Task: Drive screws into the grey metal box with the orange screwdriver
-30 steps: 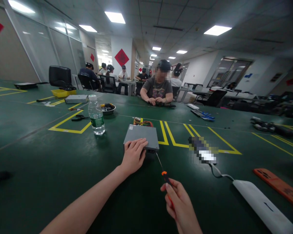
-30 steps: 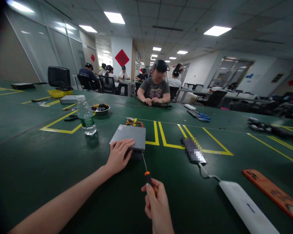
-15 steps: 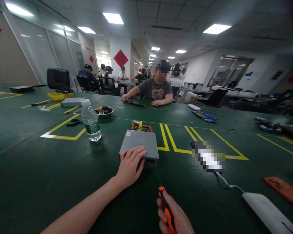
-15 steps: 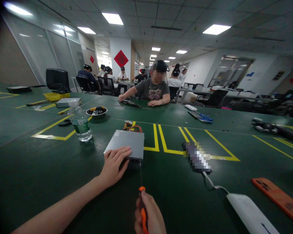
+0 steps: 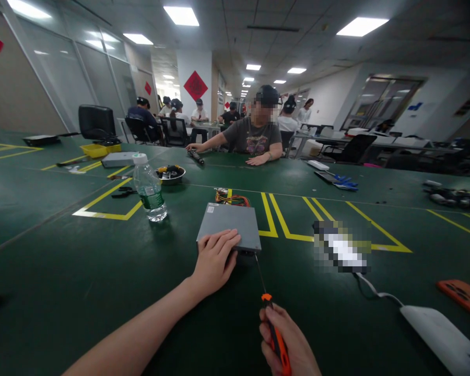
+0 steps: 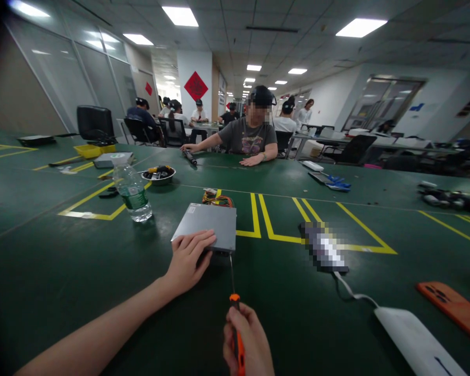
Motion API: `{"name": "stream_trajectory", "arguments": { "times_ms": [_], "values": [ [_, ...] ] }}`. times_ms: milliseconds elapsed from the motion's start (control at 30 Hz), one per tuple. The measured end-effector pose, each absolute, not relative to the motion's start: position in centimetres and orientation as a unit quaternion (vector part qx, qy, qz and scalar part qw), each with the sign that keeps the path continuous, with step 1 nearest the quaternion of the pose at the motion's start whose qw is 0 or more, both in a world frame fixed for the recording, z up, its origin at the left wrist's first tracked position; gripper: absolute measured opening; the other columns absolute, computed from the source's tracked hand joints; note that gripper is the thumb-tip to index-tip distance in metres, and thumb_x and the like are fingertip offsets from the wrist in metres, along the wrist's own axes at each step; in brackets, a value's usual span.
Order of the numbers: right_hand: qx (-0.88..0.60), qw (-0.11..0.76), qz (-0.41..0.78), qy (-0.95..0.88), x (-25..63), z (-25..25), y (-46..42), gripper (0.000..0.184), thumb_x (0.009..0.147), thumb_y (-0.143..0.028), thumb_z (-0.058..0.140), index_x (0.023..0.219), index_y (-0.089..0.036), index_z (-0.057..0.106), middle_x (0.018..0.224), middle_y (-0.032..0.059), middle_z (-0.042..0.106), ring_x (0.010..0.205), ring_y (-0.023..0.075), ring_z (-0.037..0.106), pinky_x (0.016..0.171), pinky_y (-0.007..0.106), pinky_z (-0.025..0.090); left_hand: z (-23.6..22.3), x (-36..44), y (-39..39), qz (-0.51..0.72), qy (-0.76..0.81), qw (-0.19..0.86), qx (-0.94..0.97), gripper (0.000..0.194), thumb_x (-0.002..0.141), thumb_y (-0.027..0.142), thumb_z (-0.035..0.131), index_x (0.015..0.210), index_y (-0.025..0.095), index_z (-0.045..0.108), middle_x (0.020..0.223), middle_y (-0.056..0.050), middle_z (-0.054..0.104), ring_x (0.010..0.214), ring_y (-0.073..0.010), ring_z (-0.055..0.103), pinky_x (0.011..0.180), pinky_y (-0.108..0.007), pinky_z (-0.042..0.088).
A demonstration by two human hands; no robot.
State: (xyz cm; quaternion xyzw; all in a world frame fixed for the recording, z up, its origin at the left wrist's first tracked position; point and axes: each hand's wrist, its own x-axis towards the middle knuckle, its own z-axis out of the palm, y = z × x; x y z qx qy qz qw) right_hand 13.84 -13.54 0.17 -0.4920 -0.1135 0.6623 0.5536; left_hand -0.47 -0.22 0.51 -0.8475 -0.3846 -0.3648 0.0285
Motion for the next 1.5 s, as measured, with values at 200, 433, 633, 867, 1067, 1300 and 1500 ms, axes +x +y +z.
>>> {"name": "stream_trajectory", "arguments": {
  "times_ms": [200, 433, 633, 867, 1067, 1300, 1500],
  "values": [
    [-0.524, 0.589, 0.604, -0.119, 14.0, 0.6, -14.2, 0.042, 0.055, -0.032, 0.081, 0.088, -0.017, 0.060, 0.068, -0.0006, 0.059, 0.056, 0.0094, 0.054, 0.045, 0.017, 0.043, 0.6, -0.5, -0.2, -0.362, -0.386, 0.031, -0.848, 0.031, 0.088, 0.024, 0.045, 0.118, 0.024, 0.052, 0.127, -0.003, 0.055, 0.116, -0.0213, 0.047, 0.092, -0.039, 0.028],
    [-0.491, 0.571, 0.653, -0.078, 12.2, 0.2, -14.6, 0.059, 0.058, -0.051, 0.076, 0.102, -0.017, 0.057, 0.062, -0.0037, 0.056, 0.039, 0.0035, 0.041, 0.031, 0.012, 0.024, 0.7, -0.4, -0.2, -0.360, -0.382, 0.038, -0.850, 0.031, 0.088, 0.023, 0.045, 0.118, 0.024, 0.051, 0.127, -0.003, 0.055, 0.115, -0.0210, 0.048, 0.090, -0.039, 0.029],
    [-0.497, 0.540, 0.676, -0.063, 10.1, 0.0, -14.2, 0.067, 0.056, -0.051, 0.076, 0.107, -0.015, 0.054, 0.063, -0.0028, 0.057, 0.039, 0.0038, 0.043, 0.030, 0.012, 0.020, 0.7, -0.5, -0.1, -0.357, -0.380, 0.035, -0.853, 0.030, 0.088, 0.023, 0.044, 0.118, 0.024, 0.051, 0.127, -0.003, 0.054, 0.116, -0.0207, 0.047, 0.091, -0.039, 0.028],
    [-0.510, 0.566, 0.646, -0.045, 9.0, 0.6, -13.7, 0.066, 0.054, -0.048, 0.078, 0.106, -0.016, 0.054, 0.062, -0.0036, 0.056, 0.041, 0.0046, 0.045, 0.030, 0.011, 0.020, 0.8, -0.6, -0.2, -0.356, -0.379, 0.042, -0.853, 0.031, 0.087, 0.022, 0.046, 0.118, 0.024, 0.051, 0.127, -0.003, 0.055, 0.115, -0.0205, 0.048, 0.090, -0.038, 0.030],
    [-0.505, 0.578, 0.641, -0.006, 8.8, 0.4, -13.4, 0.050, 0.060, -0.039, 0.076, 0.101, -0.019, 0.054, 0.069, -0.0009, 0.060, 0.047, 0.0071, 0.050, 0.031, 0.013, 0.025, 0.7, -0.6, -0.2, -0.356, -0.380, 0.034, -0.853, 0.031, 0.088, 0.024, 0.045, 0.118, 0.024, 0.051, 0.128, -0.003, 0.054, 0.116, -0.0207, 0.047, 0.091, -0.039, 0.029],
    [-0.488, 0.591, 0.643, -0.013, 8.6, -0.4, -13.4, 0.036, 0.060, -0.031, 0.078, 0.085, -0.018, 0.055, 0.063, -0.0026, 0.055, 0.054, 0.0106, 0.056, 0.039, 0.017, 0.038, 0.7, -0.8, -0.2, -0.348, -0.366, 0.056, -0.861, 0.038, 0.087, 0.023, 0.047, 0.124, 0.026, 0.047, 0.130, -0.005, 0.051, 0.117, -0.0226, 0.045, 0.090, -0.040, 0.029],
    [-0.467, 0.572, 0.672, 0.056, 8.3, 0.8, -13.1, 0.042, 0.060, -0.036, 0.078, 0.089, -0.013, 0.059, 0.063, -0.0006, 0.058, 0.048, 0.0065, 0.052, 0.034, 0.012, 0.030, 0.2, -1.3, -0.3, -0.332, -0.323, 0.102, -0.880, 0.021, 0.085, 0.023, 0.052, 0.102, 0.031, 0.061, 0.137, -0.007, 0.041, 0.119, -0.0272, 0.042, 0.091, -0.046, 0.027]
  ]
}}
